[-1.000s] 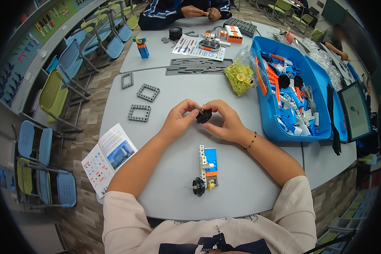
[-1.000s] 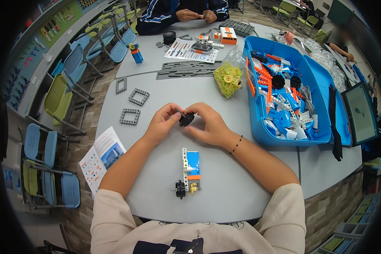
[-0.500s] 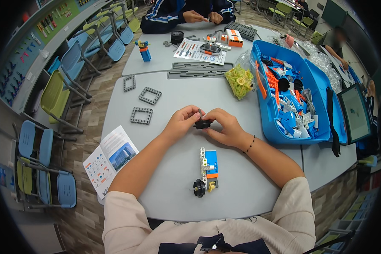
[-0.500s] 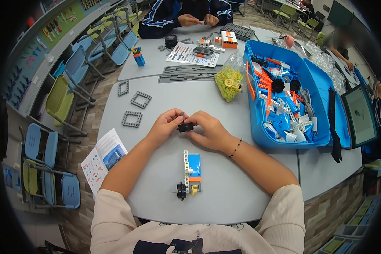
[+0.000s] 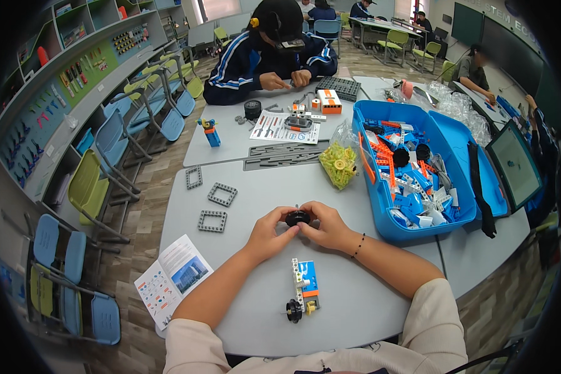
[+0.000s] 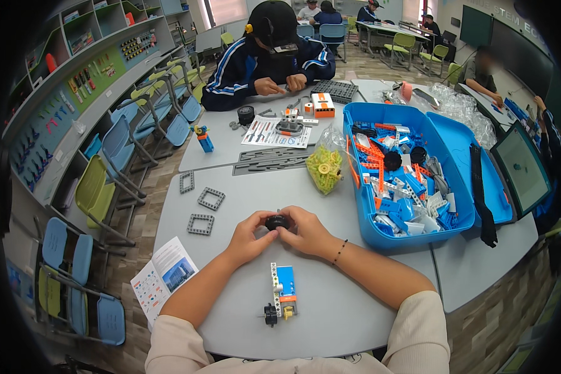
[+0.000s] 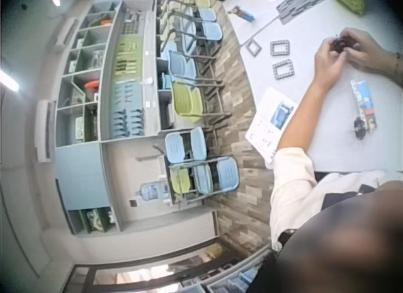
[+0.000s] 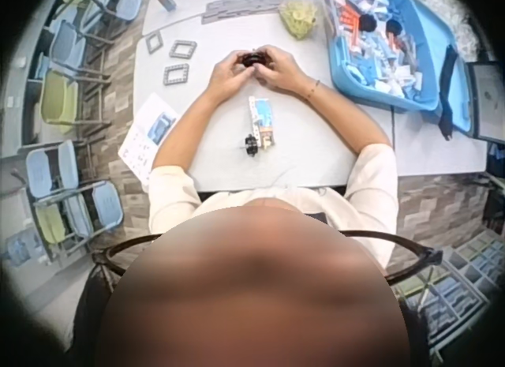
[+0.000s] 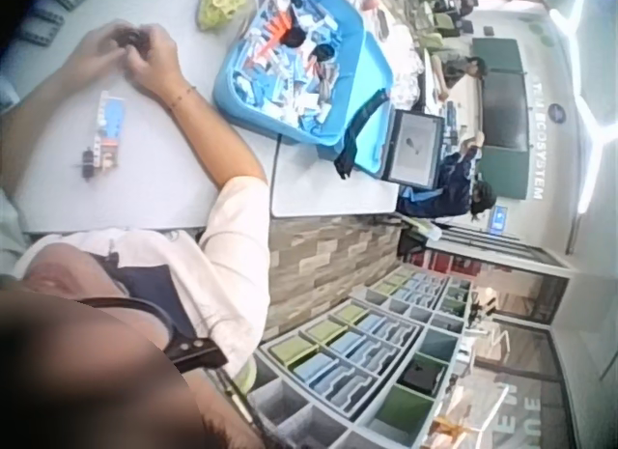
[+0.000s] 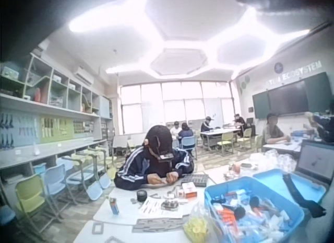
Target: The person assembles small mechanical components on a table, connecting a black wheel to a motor, attaching beams and connectors, and handling a USB cable. The person works with various plastic parts from a blue bin and follows a printed instruction sheet.
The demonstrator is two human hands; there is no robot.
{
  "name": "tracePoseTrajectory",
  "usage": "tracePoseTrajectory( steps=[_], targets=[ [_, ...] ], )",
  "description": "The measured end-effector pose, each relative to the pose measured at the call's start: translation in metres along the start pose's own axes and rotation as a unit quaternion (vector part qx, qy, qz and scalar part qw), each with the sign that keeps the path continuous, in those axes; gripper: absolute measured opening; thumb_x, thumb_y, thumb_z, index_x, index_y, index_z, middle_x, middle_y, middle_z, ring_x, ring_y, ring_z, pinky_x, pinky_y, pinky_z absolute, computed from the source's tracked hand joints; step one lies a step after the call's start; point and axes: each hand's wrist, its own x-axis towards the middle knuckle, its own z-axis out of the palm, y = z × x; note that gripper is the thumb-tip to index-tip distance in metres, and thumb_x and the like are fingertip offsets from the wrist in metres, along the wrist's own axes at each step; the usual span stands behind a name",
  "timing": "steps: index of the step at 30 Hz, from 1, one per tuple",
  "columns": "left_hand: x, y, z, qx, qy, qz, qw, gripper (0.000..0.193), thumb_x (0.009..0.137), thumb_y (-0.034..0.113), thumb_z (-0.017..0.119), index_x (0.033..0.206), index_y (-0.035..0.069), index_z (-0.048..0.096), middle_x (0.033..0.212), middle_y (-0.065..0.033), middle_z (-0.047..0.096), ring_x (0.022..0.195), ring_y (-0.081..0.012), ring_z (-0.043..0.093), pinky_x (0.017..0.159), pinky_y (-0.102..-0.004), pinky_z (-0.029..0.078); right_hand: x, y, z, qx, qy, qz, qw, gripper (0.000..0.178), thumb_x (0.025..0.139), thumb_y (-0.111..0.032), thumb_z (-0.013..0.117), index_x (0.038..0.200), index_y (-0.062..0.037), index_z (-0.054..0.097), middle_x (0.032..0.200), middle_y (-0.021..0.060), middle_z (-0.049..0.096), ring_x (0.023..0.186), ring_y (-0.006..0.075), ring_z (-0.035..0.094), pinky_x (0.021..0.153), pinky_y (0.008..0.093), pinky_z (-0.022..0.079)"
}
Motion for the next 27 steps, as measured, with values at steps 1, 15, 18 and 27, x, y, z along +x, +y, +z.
tracePoseTrajectory(
  steps=[1, 15, 18, 27],
  targets=[
    [0.0007, 0.0, 0.0004, -0.007, -0.004, -0.022, 1.0, 0.035, 0.083, 0.011, 0.068, 0.113, 0.0, 0.056, 0.104, -0.0132, 0.066, 0.098, -0.0211, 0.064, 0.087, -0.0329, 0.049, -0.0002, 0.0001, 0.0009, 0.003, -0.001, 0.004, 1.0, 0.033, 0.08, -0.013, 0.068, 0.107, 0.0003, 0.055, 0.09, 0.0129, 0.063, 0.076, 0.0189, 0.063, 0.067, 0.0303, 0.051],
    [0.0019, -0.0083, -0.0014, -0.074, -0.009, -0.117, 0.99, 0.024, 0.082, 0.005, 0.07, 0.1, -0.001, 0.055, 0.1, -0.0076, 0.062, 0.097, -0.0138, 0.059, 0.088, -0.03, 0.047, 0.0001, -0.0054, 0.0032, -0.027, 0.006, -0.005, 1.0, 0.028, 0.081, -0.008, 0.065, 0.105, 0.0008, 0.054, 0.092, 0.0138, 0.061, 0.07, 0.0215, 0.062, 0.063, 0.0313, 0.05],
    [0.0027, -0.0068, 0.0017, -0.058, 0.011, -0.101, 0.993, 0.023, 0.081, 0.006, 0.07, 0.098, 0.0, 0.055, 0.096, -0.0082, 0.064, 0.094, -0.0144, 0.061, 0.084, -0.0299, 0.048, -0.0011, -0.0056, 0.0061, -0.051, 0.03, 0.011, 0.998, 0.027, 0.08, -0.006, 0.065, 0.103, 0.0012, 0.054, 0.09, 0.0141, 0.061, 0.069, 0.0223, 0.062, 0.063, 0.0315, 0.05],
    [0.0007, -0.0069, -0.0007, -0.046, 0.007, -0.021, 0.999, 0.023, 0.081, 0.011, 0.07, 0.097, 0.001, 0.056, 0.09, -0.009, 0.066, 0.088, -0.0166, 0.064, 0.085, -0.0317, 0.049, 0.0031, -0.0056, 0.004, -0.07, 0.013, 0.003, 0.997, 0.027, 0.077, -0.002, 0.066, 0.102, 0.0011, 0.058, 0.087, 0.0109, 0.065, 0.071, 0.0162, 0.064, 0.063, 0.0268, 0.051]
  ],
)
